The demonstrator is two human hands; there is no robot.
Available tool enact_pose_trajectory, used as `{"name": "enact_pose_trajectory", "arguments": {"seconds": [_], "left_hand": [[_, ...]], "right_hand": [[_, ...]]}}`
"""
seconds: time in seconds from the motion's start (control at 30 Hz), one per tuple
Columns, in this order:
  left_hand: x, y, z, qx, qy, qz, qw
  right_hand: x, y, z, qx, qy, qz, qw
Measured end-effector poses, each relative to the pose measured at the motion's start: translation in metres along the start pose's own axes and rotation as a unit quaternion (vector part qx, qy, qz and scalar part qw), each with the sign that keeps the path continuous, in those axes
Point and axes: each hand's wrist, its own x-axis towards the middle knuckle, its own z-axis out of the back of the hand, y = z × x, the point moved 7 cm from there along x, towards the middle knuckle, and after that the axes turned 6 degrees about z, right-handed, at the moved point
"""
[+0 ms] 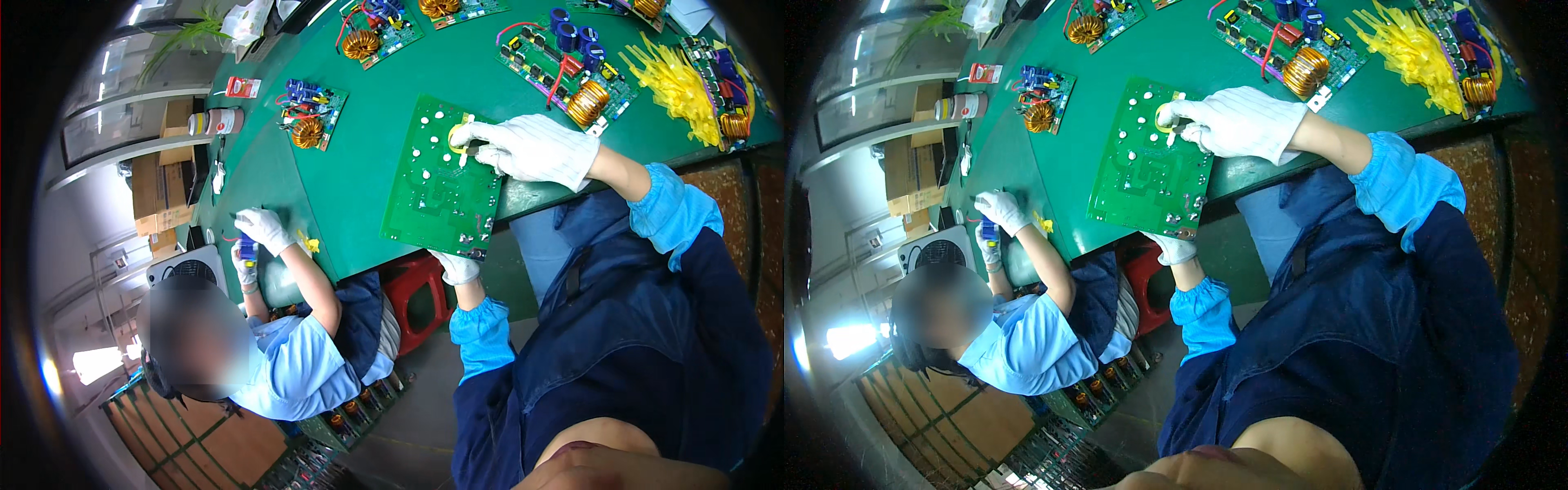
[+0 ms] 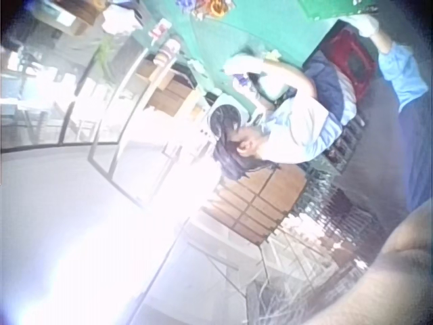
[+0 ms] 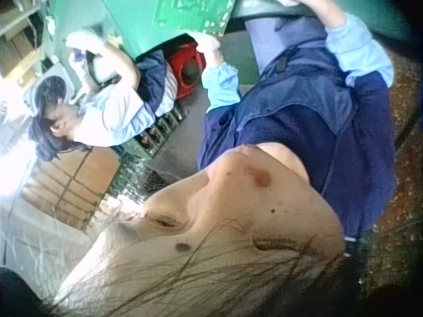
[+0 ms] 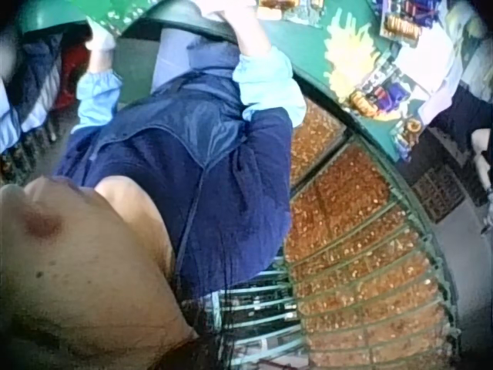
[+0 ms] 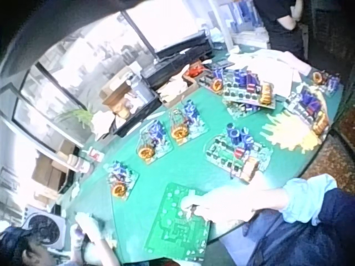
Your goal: Assembling and inspecting electronic components on printed circuit boards at a factory workbench.
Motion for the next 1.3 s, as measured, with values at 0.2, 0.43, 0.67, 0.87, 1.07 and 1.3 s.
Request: {"name": "enact_pose_trajectory", "arguments": {"seconds": [0.2,0.43,0.67,0.87,1.07,1.3], "left_hand": [[0.017,0.006,0.039,0.123,-0.03,-0.065,0.99],[0.022,0.026,0.045,0.204,-0.029,-0.099,0.973],[0.005,0.008,0.027,0.049,-0.014,-0.029,0.998],[0.003,0.007,0.017,-0.006,-0.031,0.017,0.999],[0.007,0.018,0.023,-0.057,-0.075,0.031,0.995],[0.005,-0.019,0.007,-0.142,-0.07,0.052,0.986]], "right_hand": [[0.007,0.007,-0.007,-0.022,-0.042,0.047,0.998],[0.001,-0.012,0.003,0.252,-0.163,0.023,0.954],[-0.083,-0.031,0.125,0.26,-0.397,-0.012,0.88],[-0.241,-0.146,0.171,-0.336,-0.347,-0.23,0.845],[-0.287,-0.158,0.127,-0.273,-0.133,-0.385,0.871],[-0.176,-0.069,0.094,-0.157,-0.302,-0.202,0.918]]}}
